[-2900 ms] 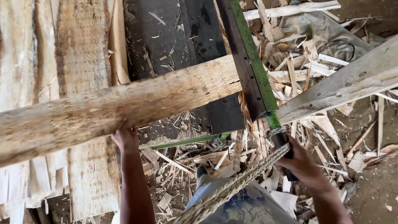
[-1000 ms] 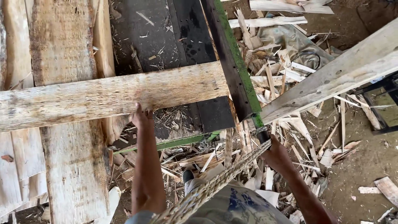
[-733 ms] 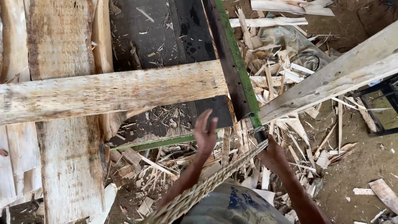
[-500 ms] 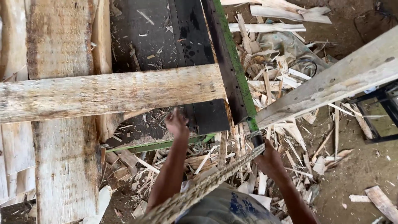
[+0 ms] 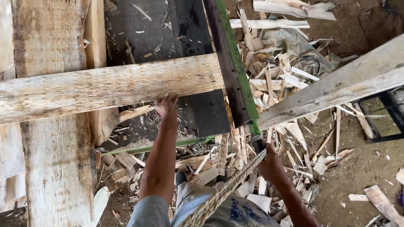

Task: Trimming thin strips of wood or bark using a manual guillotine-style lever cutter.

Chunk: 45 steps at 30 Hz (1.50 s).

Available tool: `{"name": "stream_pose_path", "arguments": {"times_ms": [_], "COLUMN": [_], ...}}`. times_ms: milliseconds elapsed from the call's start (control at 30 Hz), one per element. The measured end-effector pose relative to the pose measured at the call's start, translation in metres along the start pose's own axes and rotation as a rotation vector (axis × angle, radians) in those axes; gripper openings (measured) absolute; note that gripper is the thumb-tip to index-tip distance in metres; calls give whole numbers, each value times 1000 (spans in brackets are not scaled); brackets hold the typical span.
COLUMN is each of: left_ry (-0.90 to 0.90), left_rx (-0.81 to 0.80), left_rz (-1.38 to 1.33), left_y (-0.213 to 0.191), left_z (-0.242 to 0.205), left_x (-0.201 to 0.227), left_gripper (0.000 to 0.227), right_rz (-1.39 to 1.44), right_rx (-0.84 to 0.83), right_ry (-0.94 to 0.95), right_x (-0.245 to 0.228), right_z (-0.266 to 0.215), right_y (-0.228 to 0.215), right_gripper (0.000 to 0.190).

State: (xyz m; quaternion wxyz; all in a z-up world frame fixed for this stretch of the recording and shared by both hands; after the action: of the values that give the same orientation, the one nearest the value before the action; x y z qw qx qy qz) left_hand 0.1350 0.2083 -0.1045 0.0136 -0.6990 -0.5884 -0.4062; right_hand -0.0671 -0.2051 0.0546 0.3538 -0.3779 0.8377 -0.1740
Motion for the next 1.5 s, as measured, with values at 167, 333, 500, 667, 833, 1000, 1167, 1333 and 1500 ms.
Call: {"name": "stream_pose_path", "arguments": {"times_ms": [167,333,500,667,833,1000,1167,1333,1500], "left_ry": [9,-34,107,137,53,33,-31,772,1160], "left_rx": [24,40,21,36,-19,-31,-38,-142,-979], "left_rz": [113,61,28,-10,-7,48,-82,582,735], "left_y": [16,66,55,49,49,47,47,32,47], "left_z": [62,1,62,89,81,83,76,-10,-255], "left_x": [-12,31,-10,-19,-9,-12,-13,-33,-76], "left_gripper": [57,56,48,51,64,69,78,31,27], "right_rz": [106,13,62,39,54,32,16,7,82], "right_rx": [-14,46,16,35,20,12,31,-9,-48], "right_ry": [40,-69,-58,-78,-62,-15,-50,4,73], "right_x": [1,19,8,20,17,10,7,15,-18], "right_z": [4,14,7,15,16,12,11,15,-3], "right_y": [2,8,8,14,16,14,13,14,3], "right_gripper": [64,46,37,39,45,54,55,68,55]}}
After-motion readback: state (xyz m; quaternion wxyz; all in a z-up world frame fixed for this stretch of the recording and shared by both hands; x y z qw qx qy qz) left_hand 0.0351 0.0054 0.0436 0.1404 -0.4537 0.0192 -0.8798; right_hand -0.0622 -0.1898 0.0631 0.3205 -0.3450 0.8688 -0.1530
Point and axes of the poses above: each hand's wrist, its own z-axis towards the middle knuckle, its own y-axis out of the palm, x = y × z, the point moved 3 cm from there along z, towards the middle knuckle, and after that the axes turned 11 degrees about -x, right-handed, at the moved point
